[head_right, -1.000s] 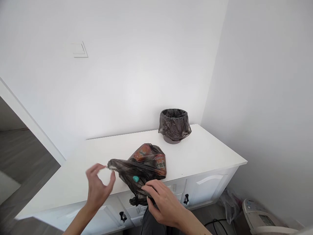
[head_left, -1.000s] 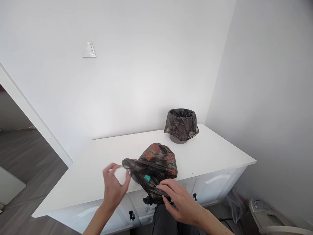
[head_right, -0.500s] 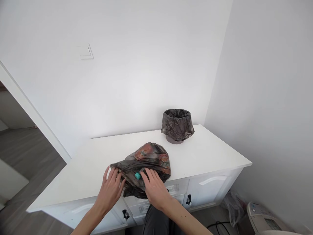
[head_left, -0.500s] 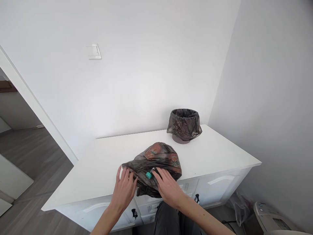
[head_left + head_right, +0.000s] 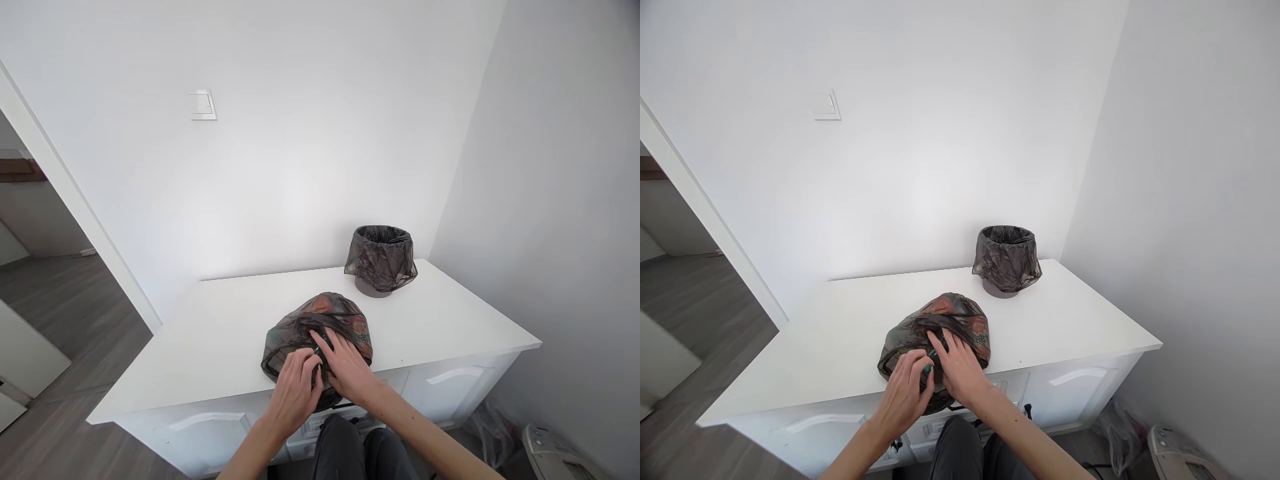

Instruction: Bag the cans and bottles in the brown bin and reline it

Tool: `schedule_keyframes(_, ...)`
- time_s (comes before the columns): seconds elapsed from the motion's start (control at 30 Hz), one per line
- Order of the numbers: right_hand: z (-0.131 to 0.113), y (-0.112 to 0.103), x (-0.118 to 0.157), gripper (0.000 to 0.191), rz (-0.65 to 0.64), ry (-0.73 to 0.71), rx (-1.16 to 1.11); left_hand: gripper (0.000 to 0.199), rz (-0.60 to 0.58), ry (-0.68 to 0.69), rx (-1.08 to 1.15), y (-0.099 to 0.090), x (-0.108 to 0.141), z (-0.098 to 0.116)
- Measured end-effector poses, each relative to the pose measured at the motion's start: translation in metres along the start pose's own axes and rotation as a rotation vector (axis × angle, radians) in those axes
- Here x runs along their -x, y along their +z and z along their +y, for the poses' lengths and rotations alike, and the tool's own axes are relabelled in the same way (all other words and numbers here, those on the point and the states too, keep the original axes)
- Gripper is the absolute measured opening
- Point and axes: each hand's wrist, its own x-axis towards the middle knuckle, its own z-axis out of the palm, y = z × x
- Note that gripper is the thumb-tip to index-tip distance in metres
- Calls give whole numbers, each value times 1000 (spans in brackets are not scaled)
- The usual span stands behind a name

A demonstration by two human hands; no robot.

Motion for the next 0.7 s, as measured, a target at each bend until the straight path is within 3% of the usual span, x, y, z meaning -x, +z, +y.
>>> schedule_keyframes(0.07,5,-3,-2,107,-26,15,5,19,-55,-4,-6,2,-1,-1)
schedule_keyframes(0.23,11,-5,-8,119,-65,54,17,30,-142,-182,-196,26,3,-13)
schedule_keyframes(0.33,14,-5,-13,119,-76,45,-1,36,-162,-188,-187,39,8,-18)
schedule_keyframes(0.4,17,-5,-15,119,-83,43,-9,36,-142,-193,-176,36,11,-19)
schedule_keyframes(0.53,21,1,-17,120,-43,57,-11,33,-39,-208,-101,0,12,-23)
schedule_keyframes(0.7,23,18,-18,114,81,49,39,29,196,-397,52,-74,8,-38)
